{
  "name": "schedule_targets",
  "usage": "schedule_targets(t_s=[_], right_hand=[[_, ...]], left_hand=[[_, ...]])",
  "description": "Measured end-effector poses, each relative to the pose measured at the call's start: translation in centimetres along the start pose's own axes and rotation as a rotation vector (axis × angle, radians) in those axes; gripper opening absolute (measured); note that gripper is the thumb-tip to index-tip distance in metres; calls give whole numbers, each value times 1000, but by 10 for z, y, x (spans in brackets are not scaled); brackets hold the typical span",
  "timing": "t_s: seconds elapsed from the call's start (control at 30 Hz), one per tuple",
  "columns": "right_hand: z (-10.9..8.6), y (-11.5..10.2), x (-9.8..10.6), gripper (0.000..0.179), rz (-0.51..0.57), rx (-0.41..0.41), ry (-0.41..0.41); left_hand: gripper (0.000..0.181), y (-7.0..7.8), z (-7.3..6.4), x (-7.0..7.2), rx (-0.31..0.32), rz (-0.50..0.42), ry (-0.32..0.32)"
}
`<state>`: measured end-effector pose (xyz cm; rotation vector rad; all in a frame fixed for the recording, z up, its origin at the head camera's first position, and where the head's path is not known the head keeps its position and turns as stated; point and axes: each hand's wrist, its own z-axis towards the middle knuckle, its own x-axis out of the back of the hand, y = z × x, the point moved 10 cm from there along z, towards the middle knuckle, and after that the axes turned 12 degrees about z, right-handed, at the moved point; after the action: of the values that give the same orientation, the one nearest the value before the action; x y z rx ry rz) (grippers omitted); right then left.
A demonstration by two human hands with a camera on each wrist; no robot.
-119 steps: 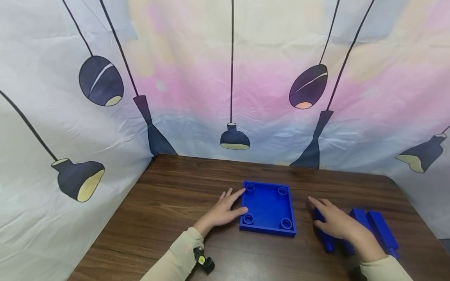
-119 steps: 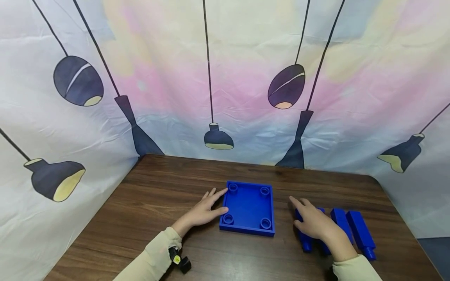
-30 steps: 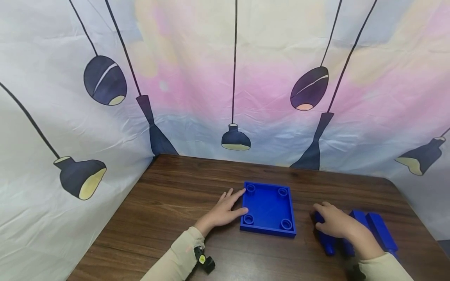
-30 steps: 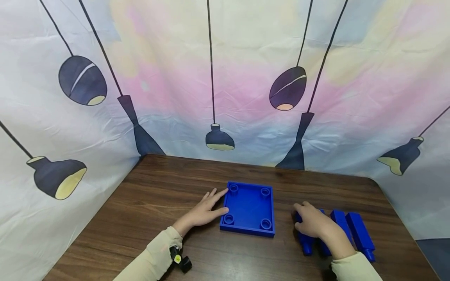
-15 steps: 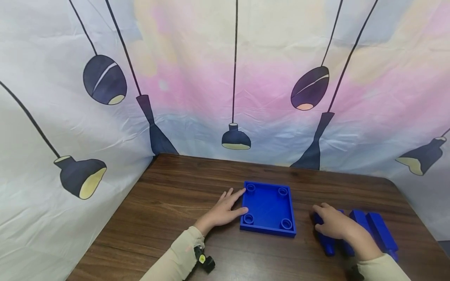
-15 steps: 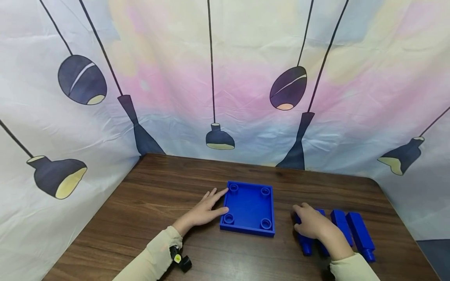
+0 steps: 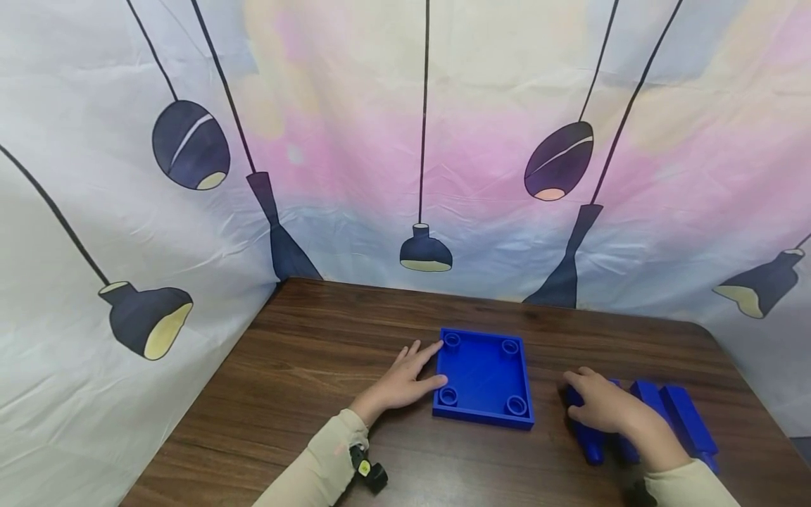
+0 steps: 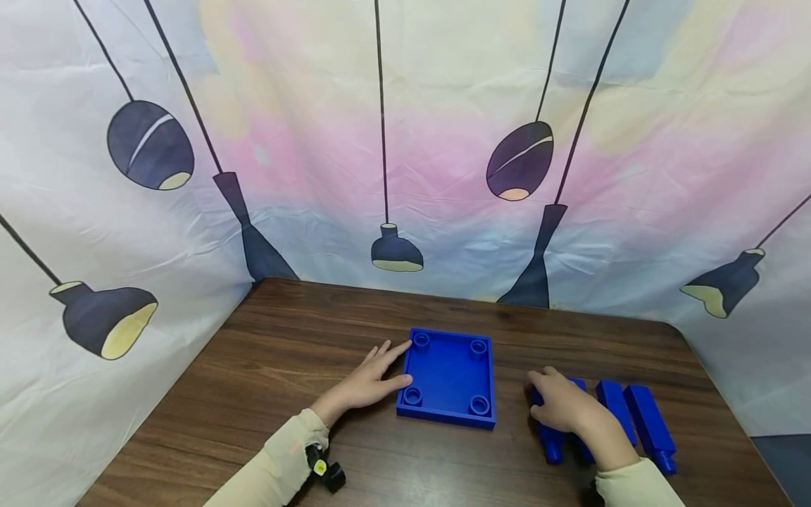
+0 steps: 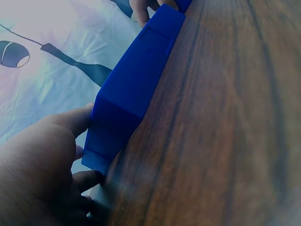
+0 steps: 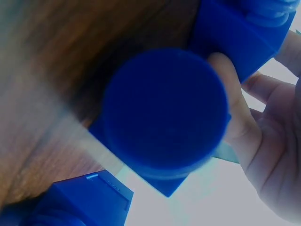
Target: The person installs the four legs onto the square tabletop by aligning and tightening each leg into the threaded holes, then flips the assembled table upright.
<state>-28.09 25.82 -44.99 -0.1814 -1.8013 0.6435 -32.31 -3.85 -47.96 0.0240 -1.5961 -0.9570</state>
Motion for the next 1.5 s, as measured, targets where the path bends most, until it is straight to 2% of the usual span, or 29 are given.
schedule_targets(t_s=[0.83,1.1,1.5], right_hand=[[-1,-17,6,61,25,65,48],[3,-20,6,62,26,69,34],[6,-38,12,61,35,145,70]], left_hand=[[72,-3,0,-2,5,7,-1],[72,-3,0,-2,3,12,-3],[72,-2,1,-2,0,16,0]])
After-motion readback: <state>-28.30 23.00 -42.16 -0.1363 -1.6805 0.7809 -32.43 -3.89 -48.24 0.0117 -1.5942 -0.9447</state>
